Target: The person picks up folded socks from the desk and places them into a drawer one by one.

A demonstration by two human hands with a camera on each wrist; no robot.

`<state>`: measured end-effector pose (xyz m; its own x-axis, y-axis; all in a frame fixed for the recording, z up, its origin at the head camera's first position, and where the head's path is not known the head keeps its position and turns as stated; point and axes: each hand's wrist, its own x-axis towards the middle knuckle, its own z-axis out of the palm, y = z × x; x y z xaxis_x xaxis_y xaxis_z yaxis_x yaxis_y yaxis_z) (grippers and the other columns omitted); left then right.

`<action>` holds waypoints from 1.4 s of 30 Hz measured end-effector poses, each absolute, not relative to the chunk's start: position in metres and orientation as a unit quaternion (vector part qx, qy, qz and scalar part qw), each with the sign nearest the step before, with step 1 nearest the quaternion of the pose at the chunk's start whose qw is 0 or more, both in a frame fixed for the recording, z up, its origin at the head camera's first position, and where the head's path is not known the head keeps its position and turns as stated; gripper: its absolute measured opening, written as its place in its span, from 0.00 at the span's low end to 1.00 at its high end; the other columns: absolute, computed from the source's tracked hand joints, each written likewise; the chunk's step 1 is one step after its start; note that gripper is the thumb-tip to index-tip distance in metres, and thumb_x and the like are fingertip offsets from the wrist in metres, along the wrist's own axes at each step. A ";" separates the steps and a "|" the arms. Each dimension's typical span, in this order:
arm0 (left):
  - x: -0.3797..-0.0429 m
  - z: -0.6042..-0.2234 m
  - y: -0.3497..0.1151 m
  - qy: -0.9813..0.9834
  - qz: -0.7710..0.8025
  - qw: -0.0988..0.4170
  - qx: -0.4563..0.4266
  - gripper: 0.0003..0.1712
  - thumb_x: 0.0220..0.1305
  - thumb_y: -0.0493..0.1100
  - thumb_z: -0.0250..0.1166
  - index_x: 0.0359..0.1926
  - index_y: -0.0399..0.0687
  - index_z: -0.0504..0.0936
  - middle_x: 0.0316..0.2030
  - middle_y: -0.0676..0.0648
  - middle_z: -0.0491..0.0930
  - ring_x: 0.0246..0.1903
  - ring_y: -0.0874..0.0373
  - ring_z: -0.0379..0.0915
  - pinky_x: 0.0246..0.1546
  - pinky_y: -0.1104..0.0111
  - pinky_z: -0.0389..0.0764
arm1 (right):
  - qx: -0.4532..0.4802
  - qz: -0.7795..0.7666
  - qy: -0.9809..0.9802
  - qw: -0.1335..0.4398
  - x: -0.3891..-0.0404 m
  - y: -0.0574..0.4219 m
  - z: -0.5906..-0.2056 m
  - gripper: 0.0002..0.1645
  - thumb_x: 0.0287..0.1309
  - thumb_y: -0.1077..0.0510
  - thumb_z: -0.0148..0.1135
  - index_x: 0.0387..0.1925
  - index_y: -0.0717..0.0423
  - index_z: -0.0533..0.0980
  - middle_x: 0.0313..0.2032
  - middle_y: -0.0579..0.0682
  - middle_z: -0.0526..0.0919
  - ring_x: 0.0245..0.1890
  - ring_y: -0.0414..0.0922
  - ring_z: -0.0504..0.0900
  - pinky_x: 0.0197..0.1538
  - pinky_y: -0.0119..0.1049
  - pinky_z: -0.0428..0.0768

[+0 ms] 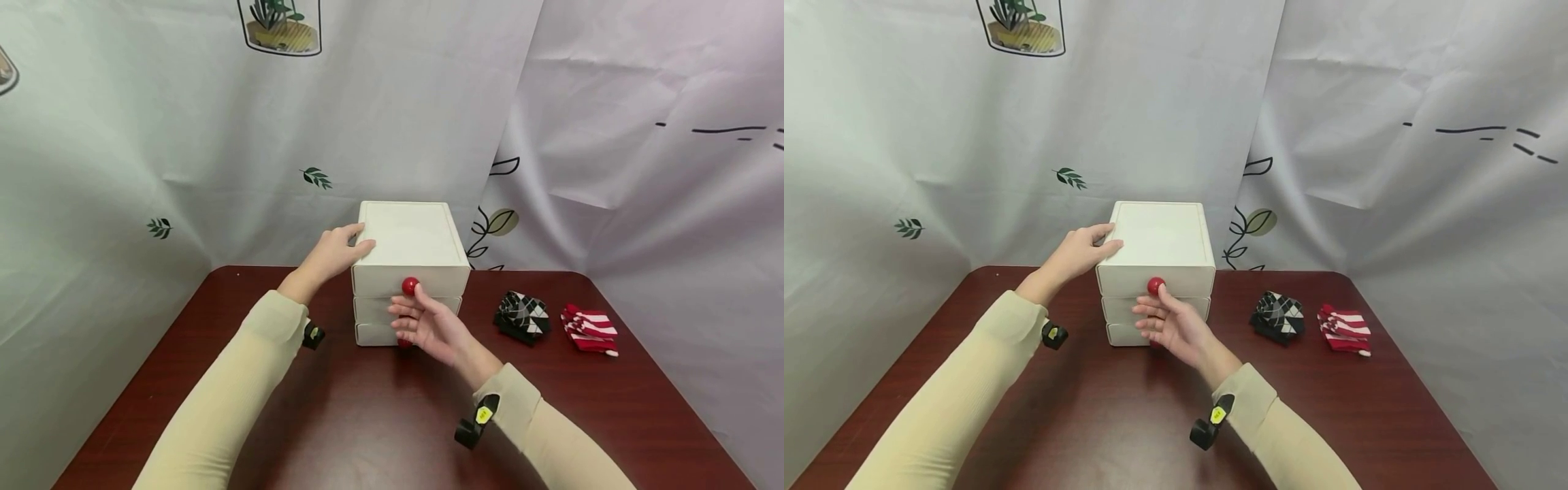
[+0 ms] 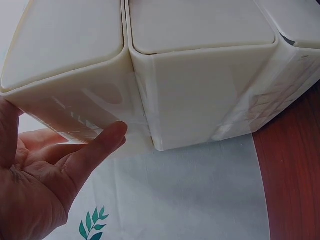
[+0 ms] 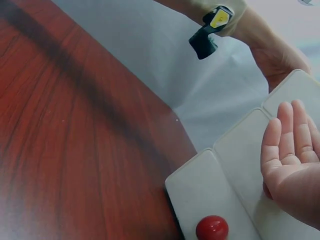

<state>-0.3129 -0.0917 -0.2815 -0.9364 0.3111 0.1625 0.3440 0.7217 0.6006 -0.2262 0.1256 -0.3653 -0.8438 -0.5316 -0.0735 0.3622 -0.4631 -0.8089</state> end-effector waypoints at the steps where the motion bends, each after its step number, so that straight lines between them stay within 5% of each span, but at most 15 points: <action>1: -0.313 -0.282 -0.092 -0.928 -0.329 0.025 -0.177 0.38 0.64 0.60 0.53 0.68 0.43 0.62 0.64 0.40 0.63 0.63 0.46 0.58 0.60 0.53 0.62 | -0.098 -0.847 0.448 0.269 -0.225 0.126 -0.367 0.28 0.67 0.40 0.42 0.44 0.56 0.78 0.39 0.50 0.81 0.36 0.46 0.79 0.44 0.37 0.74; 17: -0.310 -0.286 -0.095 -0.927 -0.332 0.018 -0.173 0.38 0.64 0.60 0.53 0.69 0.44 0.61 0.65 0.41 0.62 0.63 0.46 0.58 0.59 0.53 0.63 | -0.073 -0.792 0.485 0.362 -0.218 0.140 -0.405 0.32 0.67 0.38 0.40 0.47 0.61 0.75 0.40 0.51 0.82 0.36 0.46 0.81 0.45 0.38 0.76; 23: -0.310 -0.287 -0.094 -0.926 -0.335 0.018 -0.171 0.38 0.64 0.60 0.53 0.68 0.44 0.61 0.65 0.41 0.62 0.63 0.46 0.58 0.59 0.53 0.63 | -0.064 -0.800 0.483 0.350 -0.222 0.140 -0.407 0.39 0.67 0.38 0.41 0.58 0.70 0.64 0.43 0.52 0.81 0.39 0.46 0.80 0.47 0.38 0.75; 34: -0.313 -0.284 -0.093 -0.926 -0.335 0.017 -0.175 0.38 0.64 0.60 0.52 0.69 0.45 0.60 0.65 0.41 0.61 0.64 0.47 0.57 0.60 0.52 0.62 | -0.020 -0.828 0.472 0.301 -0.230 0.136 -0.405 0.28 0.70 0.44 0.41 0.51 0.65 0.69 0.41 0.52 0.82 0.40 0.47 0.80 0.48 0.38 0.75; 42: -0.312 -0.283 -0.092 -0.924 -0.339 0.017 -0.178 0.38 0.64 0.59 0.53 0.69 0.45 0.60 0.65 0.41 0.61 0.64 0.46 0.57 0.59 0.52 0.62 | -0.004 -0.828 0.486 0.281 -0.229 0.133 -0.404 0.29 0.69 0.45 0.44 0.54 0.67 0.67 0.40 0.52 0.82 0.40 0.47 0.79 0.51 0.40 0.74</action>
<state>-0.3117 -0.0919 -0.2831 -0.9362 0.3168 0.1524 0.3403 0.7075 0.6194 -0.2288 0.1334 -0.4045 -0.8420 -0.4688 -0.2670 0.4616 -0.3698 -0.8063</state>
